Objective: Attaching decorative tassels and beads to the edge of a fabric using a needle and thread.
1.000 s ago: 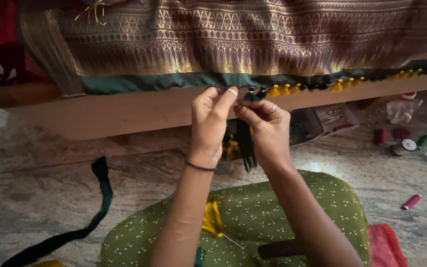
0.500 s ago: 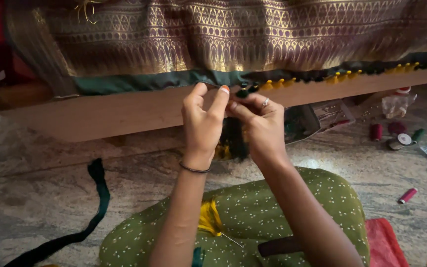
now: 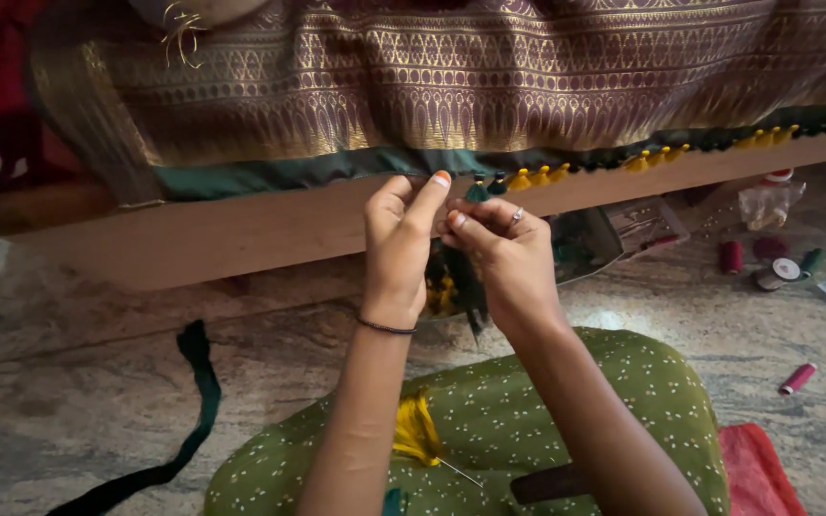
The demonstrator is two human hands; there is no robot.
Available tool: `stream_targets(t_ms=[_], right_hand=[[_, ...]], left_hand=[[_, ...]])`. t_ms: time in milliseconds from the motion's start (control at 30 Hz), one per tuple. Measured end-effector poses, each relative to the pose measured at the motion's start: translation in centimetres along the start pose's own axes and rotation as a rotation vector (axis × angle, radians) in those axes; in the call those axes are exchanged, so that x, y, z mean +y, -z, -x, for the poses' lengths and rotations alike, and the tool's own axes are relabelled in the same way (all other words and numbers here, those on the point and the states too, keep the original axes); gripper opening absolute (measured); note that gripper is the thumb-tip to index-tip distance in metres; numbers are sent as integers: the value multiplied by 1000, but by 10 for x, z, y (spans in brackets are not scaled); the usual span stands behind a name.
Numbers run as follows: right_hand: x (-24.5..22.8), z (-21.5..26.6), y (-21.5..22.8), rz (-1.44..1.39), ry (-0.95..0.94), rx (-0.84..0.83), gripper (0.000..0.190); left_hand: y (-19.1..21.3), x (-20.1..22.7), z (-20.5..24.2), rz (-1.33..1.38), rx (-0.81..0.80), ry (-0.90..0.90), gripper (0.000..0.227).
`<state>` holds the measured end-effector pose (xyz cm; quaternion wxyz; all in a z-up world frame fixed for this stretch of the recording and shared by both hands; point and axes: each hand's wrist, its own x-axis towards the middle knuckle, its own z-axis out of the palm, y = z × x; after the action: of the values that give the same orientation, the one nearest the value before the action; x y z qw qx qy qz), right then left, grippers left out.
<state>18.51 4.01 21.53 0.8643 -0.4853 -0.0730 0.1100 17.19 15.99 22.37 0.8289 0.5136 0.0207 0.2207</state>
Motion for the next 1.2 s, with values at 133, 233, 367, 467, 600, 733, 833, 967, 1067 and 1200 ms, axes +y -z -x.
stream_targets(t_ms=[133, 233, 367, 467, 600, 733, 833, 967, 1067, 1200], right_hand=[[3, 2, 3, 87, 35, 20, 11], [0, 3, 2, 159, 94, 39, 11], [0, -2, 6, 231, 81, 99, 11], [1, -4, 10, 255, 111, 104, 10], [2, -4, 12, 227, 151, 76, 8], [5, -4, 13, 178, 138, 75, 9], [7, -6, 14, 163, 139, 72, 9], [6, -4, 12, 163, 135, 75, 11], [4, 0, 9, 184, 126, 81, 12], [4, 2, 4, 205, 122, 82, 14]], left_hand=[[-3, 5, 2, -18, -6, 17, 15], [-2, 6, 2, -60, -16, -25, 15], [-3, 5, 4, -76, -16, -45, 16], [-4, 3, 4, -52, -12, -42, 16], [-4, -2, 4, -49, -12, -43, 17], [-5, 0, 5, -63, -15, -45, 19], [-8, 5, 6, -60, -13, -44, 18], [-7, 5, 7, -50, -19, -48, 18], [-6, 1, 7, -38, -28, -54, 19], [-6, 3, 8, -57, -21, -83, 16]])
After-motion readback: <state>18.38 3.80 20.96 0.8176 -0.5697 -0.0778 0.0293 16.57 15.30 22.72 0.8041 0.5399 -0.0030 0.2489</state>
